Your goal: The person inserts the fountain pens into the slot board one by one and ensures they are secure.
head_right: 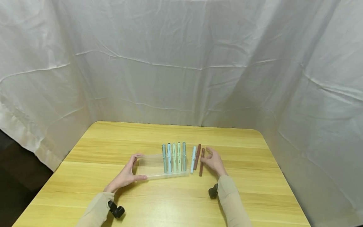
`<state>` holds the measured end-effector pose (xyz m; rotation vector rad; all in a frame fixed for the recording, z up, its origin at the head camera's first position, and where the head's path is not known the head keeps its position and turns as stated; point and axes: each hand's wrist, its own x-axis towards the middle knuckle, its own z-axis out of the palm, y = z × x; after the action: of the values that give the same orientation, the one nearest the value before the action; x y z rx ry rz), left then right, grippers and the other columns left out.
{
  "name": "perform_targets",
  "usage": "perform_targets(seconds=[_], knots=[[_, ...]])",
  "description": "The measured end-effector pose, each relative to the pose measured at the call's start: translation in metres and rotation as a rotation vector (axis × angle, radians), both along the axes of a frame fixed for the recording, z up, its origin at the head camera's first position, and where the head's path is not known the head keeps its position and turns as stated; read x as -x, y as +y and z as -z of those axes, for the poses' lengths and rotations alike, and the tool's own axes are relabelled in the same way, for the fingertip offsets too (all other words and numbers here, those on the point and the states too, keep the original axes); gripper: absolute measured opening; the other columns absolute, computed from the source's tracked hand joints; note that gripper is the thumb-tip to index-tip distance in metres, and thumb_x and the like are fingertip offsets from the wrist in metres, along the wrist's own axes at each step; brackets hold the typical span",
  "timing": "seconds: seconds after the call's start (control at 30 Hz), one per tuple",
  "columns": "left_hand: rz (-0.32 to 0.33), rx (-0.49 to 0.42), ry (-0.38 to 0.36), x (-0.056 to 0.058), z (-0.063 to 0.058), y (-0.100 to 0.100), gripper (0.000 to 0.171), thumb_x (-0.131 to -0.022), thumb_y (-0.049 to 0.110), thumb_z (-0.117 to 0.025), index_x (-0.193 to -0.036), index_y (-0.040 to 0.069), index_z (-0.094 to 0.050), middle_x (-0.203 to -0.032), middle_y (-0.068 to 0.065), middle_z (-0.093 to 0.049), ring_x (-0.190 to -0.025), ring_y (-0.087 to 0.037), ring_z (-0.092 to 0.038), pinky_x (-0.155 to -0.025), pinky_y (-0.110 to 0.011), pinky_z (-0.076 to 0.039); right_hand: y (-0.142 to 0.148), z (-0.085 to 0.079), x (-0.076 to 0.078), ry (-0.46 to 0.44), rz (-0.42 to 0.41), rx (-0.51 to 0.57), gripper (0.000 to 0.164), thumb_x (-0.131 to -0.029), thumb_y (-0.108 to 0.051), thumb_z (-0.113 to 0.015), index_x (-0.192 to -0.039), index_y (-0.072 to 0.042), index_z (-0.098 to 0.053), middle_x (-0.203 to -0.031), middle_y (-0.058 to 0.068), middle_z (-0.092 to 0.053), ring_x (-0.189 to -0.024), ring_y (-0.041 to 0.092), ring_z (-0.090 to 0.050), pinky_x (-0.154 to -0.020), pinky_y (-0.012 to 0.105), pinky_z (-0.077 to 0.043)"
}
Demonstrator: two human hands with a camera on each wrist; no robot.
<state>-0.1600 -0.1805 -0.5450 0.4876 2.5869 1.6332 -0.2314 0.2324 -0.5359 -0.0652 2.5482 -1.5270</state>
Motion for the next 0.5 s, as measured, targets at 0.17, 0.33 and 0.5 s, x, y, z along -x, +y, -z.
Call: perform_targets(seconds=[0.17,0.33,0.5], knots=[[0.0,0.004,-0.004,-0.0002,0.0002,-0.0002,0.092,-0.072,0.023,-0.09,-0.146,0.015,-0.036,-0.158,-0.019,-0.034,-0.151,-0.048,-0.022,-0.12,-0.073,-0.015,0.004,0.0013,-0.0041,0.02,-0.058,-0.039,0.076,-0.088,-0.004,-0.071,-0.152,0.007,-0.033,-0.069,0.002,-0.063,-0.047,0.009,-0.05,-0.042,0.021,-0.041],[-0.003,0.003,-0.012,-0.0005,-0.0012,-0.0006,0.093,-0.072,0.024,-0.091,-0.147,0.016,-0.036,-0.158,-0.019,-0.035,-0.152,-0.047,-0.022,-0.121,-0.072,-0.016,0.006,-0.0005,-0.0053,0.015,-0.102,-0.059,0.075,-0.09,-0.009,-0.072,-0.152,0.007,-0.032,-0.064,0.002,-0.062,-0.044,0.01,-0.049,-0.039,0.023,-0.042],[0.0,0.007,-0.003,-0.0004,0.0002,-0.0006,0.093,-0.072,0.024,-0.091,-0.147,0.015,-0.036,-0.159,-0.02,-0.034,-0.151,-0.048,-0.022,-0.121,-0.073,-0.015,0.0026,-0.0022,-0.0011,-0.016,-0.08,-0.095,0.073,-0.095,-0.023,-0.07,-0.154,0.0,-0.032,-0.059,0.0,-0.055,-0.041,0.01,-0.047,-0.039,0.024,-0.04]])
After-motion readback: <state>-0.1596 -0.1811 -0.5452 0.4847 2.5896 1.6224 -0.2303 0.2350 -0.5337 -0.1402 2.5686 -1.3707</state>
